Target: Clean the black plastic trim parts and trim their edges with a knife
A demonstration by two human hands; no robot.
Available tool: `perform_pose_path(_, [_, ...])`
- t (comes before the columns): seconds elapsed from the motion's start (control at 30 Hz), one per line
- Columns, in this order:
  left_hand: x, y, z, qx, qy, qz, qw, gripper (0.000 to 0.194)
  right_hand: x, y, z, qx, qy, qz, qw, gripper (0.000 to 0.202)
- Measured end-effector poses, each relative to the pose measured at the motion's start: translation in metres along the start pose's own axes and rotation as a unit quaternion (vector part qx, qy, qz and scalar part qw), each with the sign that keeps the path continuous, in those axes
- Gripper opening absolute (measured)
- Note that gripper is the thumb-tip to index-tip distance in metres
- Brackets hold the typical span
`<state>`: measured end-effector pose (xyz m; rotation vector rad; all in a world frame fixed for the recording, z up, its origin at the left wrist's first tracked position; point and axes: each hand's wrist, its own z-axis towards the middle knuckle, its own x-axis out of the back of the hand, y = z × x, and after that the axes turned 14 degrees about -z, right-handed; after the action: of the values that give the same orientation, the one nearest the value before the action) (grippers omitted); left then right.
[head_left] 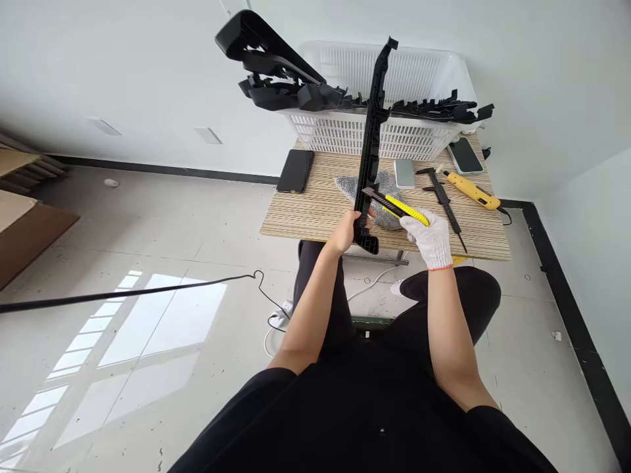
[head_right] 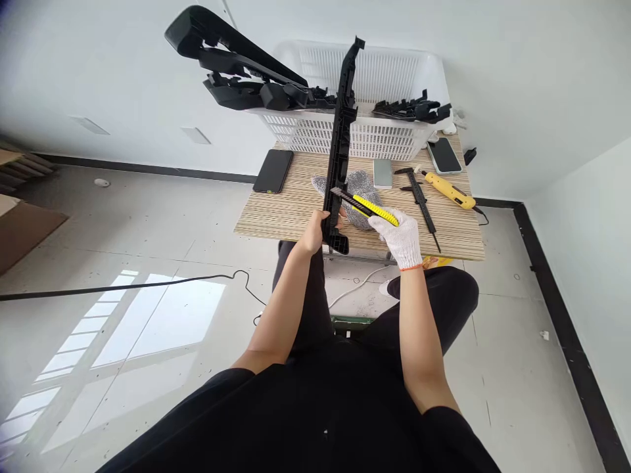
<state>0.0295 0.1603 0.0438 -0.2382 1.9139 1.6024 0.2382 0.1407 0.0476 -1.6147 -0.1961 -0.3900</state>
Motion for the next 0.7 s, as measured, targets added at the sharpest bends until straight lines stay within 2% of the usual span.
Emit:
perform_pose_path(0.13, [0.0018,-0.0039,0.0019,-0.007,0.009,0.009,1.0,0.029,0.0007,0.0017,-0.0006,0.002,-0.045,-0.001,0.999,0.041])
perform_pose_path(0.27, [0.0039,-0.0085,0.0032,-0.025,-0.001,0.03,0.999,0.025,0.0012,0.0009,-0.001,0.001,-0.019,0.006,1.0,0.04])
perform_pose_path(0.37, [0.0054,-0.0105,0.003,-0.027,0.005,0.054,0.998,0.026,0.0021,0.0005,-0.001,0.003,-0.05,-0.009,0.999,0.04])
perform_pose_path(0.5, [0.0046,-0.0088,0.001,-0.026,0.0,0.065,0.998,0.024,0.0026,0.0006,-0.0014,0.002,-0.011,0.002,1.0,0.04])
perform_pose_path(0.6, [0.0044,-0.0065,0.0005,-0.029,-0.02,0.065,0.997,0.022,0.0022,0.0,-0.0017,-0.01,-0.021,-0.01,1.0,0.043])
perform_pose_path(0.7, [0.0063,-0.006,0.0015,-0.031,-0.032,0.065,0.997,0.023,0.0018,-0.0009,-0.0017,-0.01,0.01,-0.021,1.0,0.043])
